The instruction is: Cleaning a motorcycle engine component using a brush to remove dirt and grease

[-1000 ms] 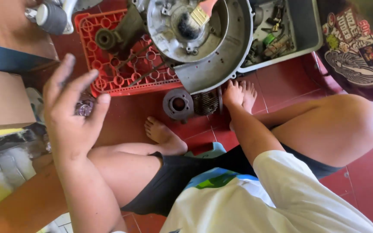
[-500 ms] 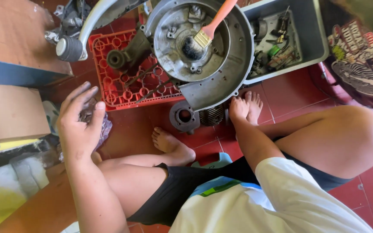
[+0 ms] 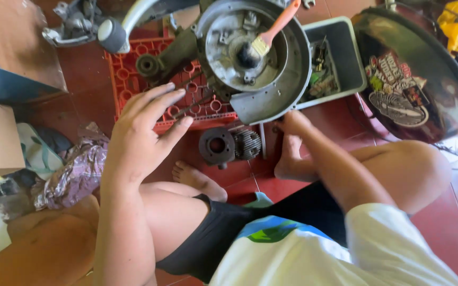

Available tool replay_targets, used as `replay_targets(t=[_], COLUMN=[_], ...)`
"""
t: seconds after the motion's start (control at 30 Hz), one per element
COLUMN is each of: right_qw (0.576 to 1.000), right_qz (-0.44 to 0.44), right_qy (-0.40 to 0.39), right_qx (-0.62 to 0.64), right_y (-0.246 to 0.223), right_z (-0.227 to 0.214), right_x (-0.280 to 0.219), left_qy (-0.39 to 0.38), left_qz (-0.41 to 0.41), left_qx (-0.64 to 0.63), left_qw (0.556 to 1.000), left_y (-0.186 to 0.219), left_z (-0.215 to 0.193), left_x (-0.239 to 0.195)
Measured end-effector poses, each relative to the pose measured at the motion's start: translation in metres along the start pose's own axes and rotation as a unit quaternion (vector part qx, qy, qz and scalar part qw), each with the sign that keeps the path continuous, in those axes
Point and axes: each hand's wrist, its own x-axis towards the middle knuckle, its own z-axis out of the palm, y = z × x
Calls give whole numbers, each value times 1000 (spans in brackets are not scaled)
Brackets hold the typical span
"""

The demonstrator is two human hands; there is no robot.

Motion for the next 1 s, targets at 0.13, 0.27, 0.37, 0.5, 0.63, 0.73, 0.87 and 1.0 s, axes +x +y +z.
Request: replay_targets(t=[0.13,0.27,0.37,0.5,0.63,0.73,0.87,1.0], right_qw=[945,979,936,896,885,896,888,887], right_qz=[-68,-60,-276,-361,-415,-392,-404,-385], right_qy=[-179,-78,215,243,210,209,216,257], right_qx=[-265,-180,-32,90,-19,-14,-17,-9], right_y=[-40,-92,-76,-97,-107,-116,-112,-106], right_z=[-181,-342,-368,-360,-349,-348,-351,-346], right_x=[-24,-102,-108,-106,-82,-72,-71,-73], left_qy=[-37,-31,-21,-51,-77,-93,-103,-129], left_qz=[-10,-27,-38,-84,-127,-141,-156,-156], left_qx=[5,13,22,27,36,39,38,29], left_qw=[999,999,999,995,988,985,982,979], left_y=[8,6,3,0,-6,-14,-21,-28], left_z=[-3,-4,-2,8,16,17,17,21], left_x=[-7,-17,-21,-17,-9,-9,0,6])
